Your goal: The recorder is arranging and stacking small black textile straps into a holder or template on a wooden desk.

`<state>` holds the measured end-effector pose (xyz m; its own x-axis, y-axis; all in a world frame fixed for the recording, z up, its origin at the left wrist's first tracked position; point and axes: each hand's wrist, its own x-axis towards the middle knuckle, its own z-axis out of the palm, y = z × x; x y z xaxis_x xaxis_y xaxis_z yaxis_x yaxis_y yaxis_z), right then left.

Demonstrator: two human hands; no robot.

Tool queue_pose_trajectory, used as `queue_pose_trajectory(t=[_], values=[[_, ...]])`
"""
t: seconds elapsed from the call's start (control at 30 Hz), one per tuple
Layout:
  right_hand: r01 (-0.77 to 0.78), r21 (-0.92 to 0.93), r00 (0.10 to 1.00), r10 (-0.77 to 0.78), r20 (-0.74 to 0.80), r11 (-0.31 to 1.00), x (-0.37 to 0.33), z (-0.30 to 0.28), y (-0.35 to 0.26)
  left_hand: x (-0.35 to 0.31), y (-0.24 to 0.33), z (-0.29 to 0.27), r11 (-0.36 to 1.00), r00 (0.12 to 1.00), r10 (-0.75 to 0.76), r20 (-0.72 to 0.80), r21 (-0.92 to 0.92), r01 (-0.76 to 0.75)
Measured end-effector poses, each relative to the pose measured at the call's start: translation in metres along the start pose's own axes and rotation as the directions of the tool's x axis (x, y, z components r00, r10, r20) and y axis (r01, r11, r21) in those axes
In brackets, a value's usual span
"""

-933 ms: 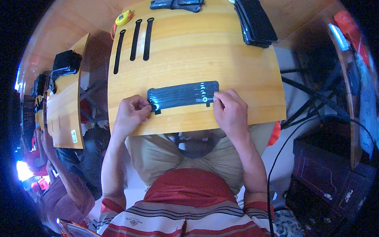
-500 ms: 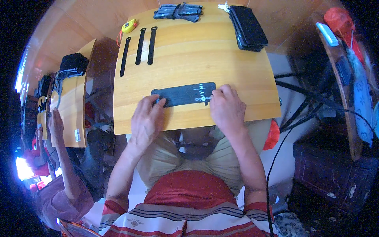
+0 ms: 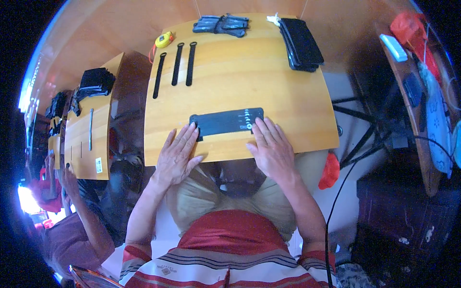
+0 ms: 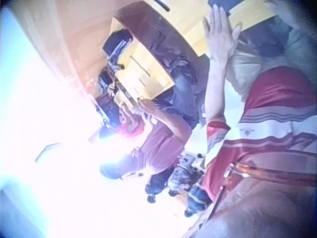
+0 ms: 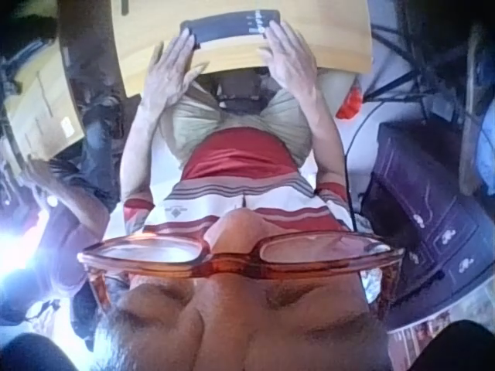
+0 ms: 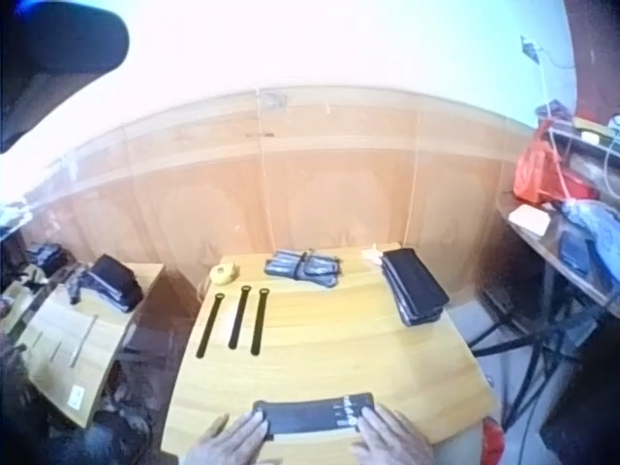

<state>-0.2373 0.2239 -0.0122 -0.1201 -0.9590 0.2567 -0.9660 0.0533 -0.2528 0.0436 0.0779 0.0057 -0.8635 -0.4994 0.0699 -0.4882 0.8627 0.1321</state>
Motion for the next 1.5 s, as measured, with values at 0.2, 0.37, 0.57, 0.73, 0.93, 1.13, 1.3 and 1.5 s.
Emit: queue_pose_trajectory(t=[0.2,0.37,0.57,0.73,0.93,1.13,1.3,1.5], values=[[0.025,-0.064,0.999,-0.026,-0.020,0.998,0.050,-0.028,-0.017,-0.008,-0.004,0.003,0.998,0.998,-0.047,-0.050,-0.035,0.045],[0.154,0.246,0.987,-0.136,-0.091,0.957,0.141,0.011,-0.051,-0.009,-0.004,0.005,0.997,0.996,-0.057,-0.075,-0.051,0.054],[0.222,0.177,0.974,-0.210,-0.085,0.959,0.213,0.079,-0.065,-0.009,-0.002,0.008,0.996,0.996,-0.065,-0.060,-0.073,0.061],[0.268,0.077,0.957,-0.275,0.096,0.960,0.220,0.076,-0.053,-0.010,-0.002,0.006,0.996,0.992,-0.067,-0.111,-0.065,0.060],[0.325,-0.029,0.945,-0.326,-0.013,0.945,0.201,0.070,-0.036,-0.009,-0.003,0.006,0.995,0.992,-0.065,-0.108,-0.087,0.056],[0.367,-0.195,0.913,-0.393,-0.113,0.910,0.164,0.034,-0.014,-0.016,-0.006,0.015,0.900,0.946,-0.183,-0.267,-0.433,0.052],[0.520,-0.160,0.770,-0.542,-0.336,0.839,0.091,-0.061,-0.052,-0.010,0.025,-0.029,0.910,0.835,-0.222,-0.504,-0.414,-0.008],[0.578,0.099,0.752,-0.482,-0.450,0.810,0.018,-0.106,-0.071,-0.008,0.046,-0.071,0.896,0.921,0.024,-0.389,-0.400,-0.192]])
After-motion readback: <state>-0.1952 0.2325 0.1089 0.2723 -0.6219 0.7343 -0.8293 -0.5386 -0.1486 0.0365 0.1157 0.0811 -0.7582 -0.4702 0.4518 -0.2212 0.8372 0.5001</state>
